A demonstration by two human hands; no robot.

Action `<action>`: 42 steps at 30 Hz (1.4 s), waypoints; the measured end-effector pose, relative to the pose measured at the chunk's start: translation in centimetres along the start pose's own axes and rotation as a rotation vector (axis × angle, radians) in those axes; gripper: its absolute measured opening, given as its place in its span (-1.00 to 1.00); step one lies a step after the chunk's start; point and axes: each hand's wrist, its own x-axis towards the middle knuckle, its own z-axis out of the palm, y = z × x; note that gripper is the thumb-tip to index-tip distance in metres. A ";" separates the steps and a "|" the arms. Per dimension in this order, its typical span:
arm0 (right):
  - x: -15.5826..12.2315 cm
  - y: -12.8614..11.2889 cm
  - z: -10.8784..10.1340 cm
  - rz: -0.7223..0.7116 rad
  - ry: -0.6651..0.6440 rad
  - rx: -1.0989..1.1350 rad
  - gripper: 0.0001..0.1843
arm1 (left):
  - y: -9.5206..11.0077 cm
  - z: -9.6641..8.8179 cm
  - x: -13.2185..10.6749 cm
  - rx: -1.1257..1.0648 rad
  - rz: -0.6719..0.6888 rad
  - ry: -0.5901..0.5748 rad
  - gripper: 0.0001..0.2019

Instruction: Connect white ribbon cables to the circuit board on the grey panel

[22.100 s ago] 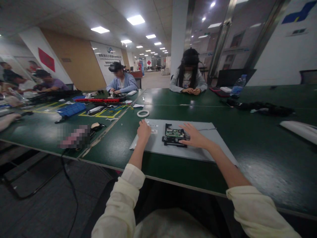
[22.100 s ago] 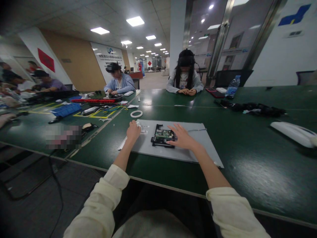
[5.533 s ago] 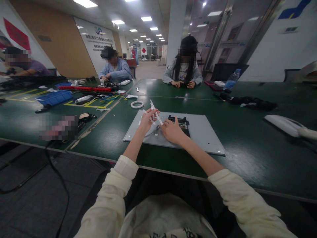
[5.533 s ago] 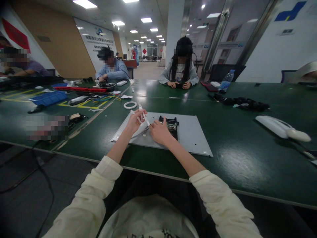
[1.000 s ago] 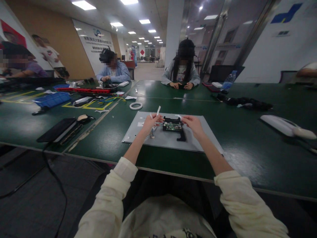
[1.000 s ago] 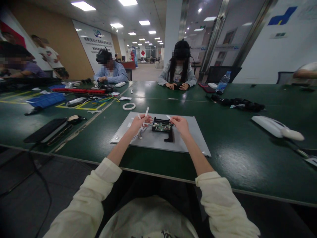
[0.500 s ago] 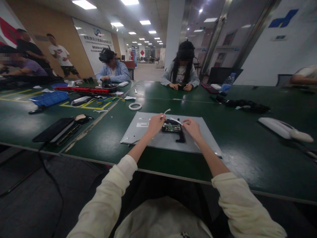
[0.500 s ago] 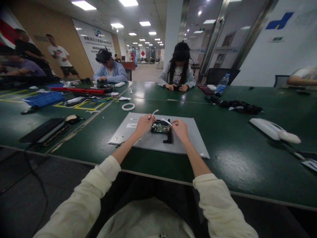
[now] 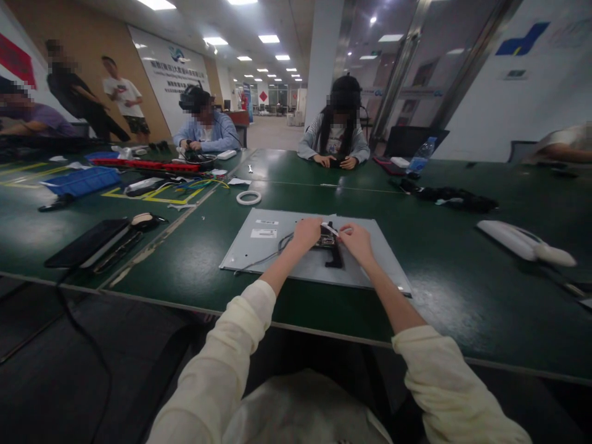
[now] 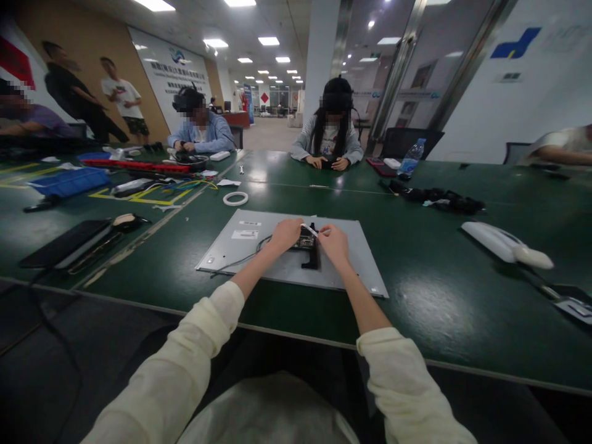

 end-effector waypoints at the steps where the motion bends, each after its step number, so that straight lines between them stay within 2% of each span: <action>1: -0.1 -0.1 -0.1 -0.001 -0.006 -0.010 -0.81 | -0.1 0.1 0.0 0.012 0.000 -0.014 -0.70; 11: -1.1 -0.9 -0.5 -0.056 -0.022 -0.156 -0.83 | 0.1 0.9 0.0 0.049 0.041 0.006 -0.73; 27: -2.1 -1.4 -0.5 -0.123 -0.062 -0.388 -0.76 | 0.1 0.6 -0.1 0.068 0.067 -0.025 -0.69; 31: -1.6 -1.3 -0.7 -0.108 -0.018 -0.259 -0.78 | -0.5 1.2 0.1 -0.043 0.053 0.037 -0.64; 36: -0.7 -0.9 -0.7 -0.081 0.084 -0.010 -0.80 | -1.0 1.6 0.4 -0.190 -0.027 0.123 -0.61; 42: -0.2 -0.3 0.0 -0.030 0.027 0.149 -0.80 | -0.8 1.4 0.1 -0.128 -0.006 0.150 -0.64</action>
